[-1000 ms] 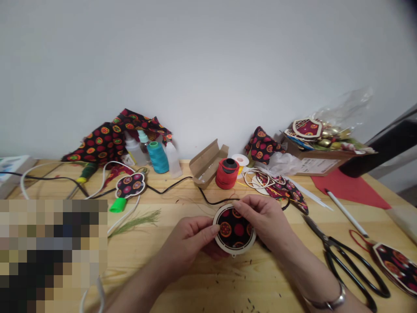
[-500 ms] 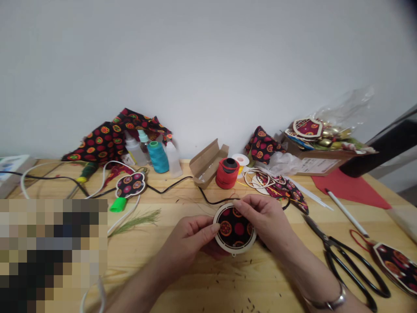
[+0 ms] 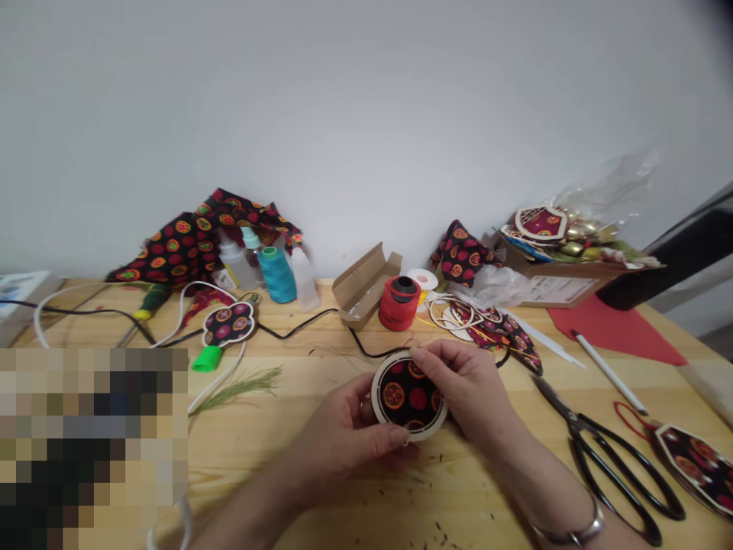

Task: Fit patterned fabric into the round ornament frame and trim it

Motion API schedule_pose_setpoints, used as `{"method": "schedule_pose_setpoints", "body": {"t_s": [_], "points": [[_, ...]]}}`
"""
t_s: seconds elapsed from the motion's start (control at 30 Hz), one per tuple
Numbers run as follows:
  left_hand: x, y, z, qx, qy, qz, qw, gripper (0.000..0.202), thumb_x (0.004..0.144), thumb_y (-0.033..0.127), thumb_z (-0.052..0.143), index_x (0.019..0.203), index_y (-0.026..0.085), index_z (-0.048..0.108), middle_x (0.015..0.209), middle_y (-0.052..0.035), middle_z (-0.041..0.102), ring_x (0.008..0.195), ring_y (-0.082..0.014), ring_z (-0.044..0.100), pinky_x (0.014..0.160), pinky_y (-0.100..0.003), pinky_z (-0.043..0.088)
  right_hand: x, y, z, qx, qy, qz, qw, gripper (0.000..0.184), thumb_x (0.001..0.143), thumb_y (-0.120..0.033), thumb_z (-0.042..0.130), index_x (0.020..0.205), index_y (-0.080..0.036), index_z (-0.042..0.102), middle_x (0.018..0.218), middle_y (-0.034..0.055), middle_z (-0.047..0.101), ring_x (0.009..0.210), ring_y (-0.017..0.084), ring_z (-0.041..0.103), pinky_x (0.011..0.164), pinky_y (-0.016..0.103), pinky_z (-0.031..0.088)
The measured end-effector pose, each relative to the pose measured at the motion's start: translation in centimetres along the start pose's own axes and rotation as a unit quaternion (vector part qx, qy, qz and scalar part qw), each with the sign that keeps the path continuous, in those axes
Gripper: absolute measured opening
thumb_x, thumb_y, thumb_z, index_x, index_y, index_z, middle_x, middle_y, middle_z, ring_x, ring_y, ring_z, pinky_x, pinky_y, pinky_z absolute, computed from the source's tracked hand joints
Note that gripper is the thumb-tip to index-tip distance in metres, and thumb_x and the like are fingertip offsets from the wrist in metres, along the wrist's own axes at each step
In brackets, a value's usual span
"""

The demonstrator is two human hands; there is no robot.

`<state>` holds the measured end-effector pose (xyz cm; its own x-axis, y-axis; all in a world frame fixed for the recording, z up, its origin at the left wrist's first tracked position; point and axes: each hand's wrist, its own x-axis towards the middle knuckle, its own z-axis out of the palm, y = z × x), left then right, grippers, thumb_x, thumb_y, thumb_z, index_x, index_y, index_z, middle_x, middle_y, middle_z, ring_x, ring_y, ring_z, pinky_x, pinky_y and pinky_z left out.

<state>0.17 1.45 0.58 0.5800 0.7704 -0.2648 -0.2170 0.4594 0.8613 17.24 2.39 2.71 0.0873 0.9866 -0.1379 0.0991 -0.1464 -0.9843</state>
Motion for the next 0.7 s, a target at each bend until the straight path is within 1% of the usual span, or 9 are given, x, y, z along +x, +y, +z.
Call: {"method": "schedule_pose_setpoints", "body": {"t_s": [0.1, 0.17, 0.27, 0.5, 0.7], "points": [[0.06, -0.25, 0.46, -0.008, 0.007, 0.017, 1.000, 0.042, 0.069, 0.015, 0.077, 0.108, 0.024, 0.065, 0.097, -0.0018, 0.071, 0.081, -0.0158, 0.065, 0.069, -0.027, 0.055, -0.08, 0.08, 0.26, 0.003, 0.002, -0.006, 1.000, 0.033, 0.069, -0.047, 0.066, 0.061, -0.015, 0.060, 0.054, -0.0009, 0.055, 0.047, 0.009, 0.045, 0.044, 0.022, 0.037], [0.11, -0.39, 0.56, -0.010, 0.005, 0.024, 1.000, 0.038, 0.070, 0.015, 0.077, 0.105, 0.024, 0.066, 0.096, -0.0006, 0.071, 0.084, -0.0158, 0.065, 0.071, -0.026, 0.055, -0.08, 0.10, 0.39, 0.007, 0.002, -0.003, 1.000, 0.033, 0.068, -0.047, 0.066, 0.061, -0.015, 0.060, 0.053, -0.0011, 0.055, 0.047, 0.009, 0.044, 0.044, 0.022, 0.036], [0.13, -0.54, 0.52, -0.012, 0.004, 0.025, 1.000, 0.035, 0.070, 0.015, 0.077, 0.103, 0.024, 0.066, 0.094, 0.0004, 0.071, 0.084, -0.0160, 0.065, 0.071, -0.028, 0.056, -0.06, 0.05, 0.53, 0.010, 0.007, 0.001, 1.000, 0.033, 0.067, -0.046, 0.067, 0.060, -0.015, 0.060, 0.053, -0.0014, 0.055, 0.047, 0.008, 0.044, 0.043, 0.021, 0.036], [0.06, -0.46, 0.57, -0.010, 0.001, 0.034, 0.999, 0.032, 0.072, 0.013, 0.074, 0.102, 0.023, 0.066, 0.097, -0.0003, 0.071, 0.087, -0.0176, 0.064, 0.074, -0.032, 0.057, -0.02, 0.08, 0.54, -0.005, 0.010, -0.006, 1.000, 0.032, 0.067, -0.045, 0.065, 0.059, -0.015, 0.059, 0.052, -0.0016, 0.053, 0.047, 0.008, 0.042, 0.042, 0.021, 0.035], [0.18, -0.48, 0.46, -0.015, 0.008, 0.032, 0.999, 0.034, 0.070, 0.013, 0.076, 0.101, 0.023, 0.067, 0.095, -0.0003, 0.072, 0.085, -0.0170, 0.065, 0.074, -0.031, 0.057, -0.09, -0.11, 0.44, -0.011, 0.007, -0.014, 1.000, 0.032, 0.068, -0.045, 0.064, 0.058, -0.016, 0.058, 0.052, -0.0018, 0.053, 0.046, 0.008, 0.041, 0.042, 0.021, 0.034]]}}
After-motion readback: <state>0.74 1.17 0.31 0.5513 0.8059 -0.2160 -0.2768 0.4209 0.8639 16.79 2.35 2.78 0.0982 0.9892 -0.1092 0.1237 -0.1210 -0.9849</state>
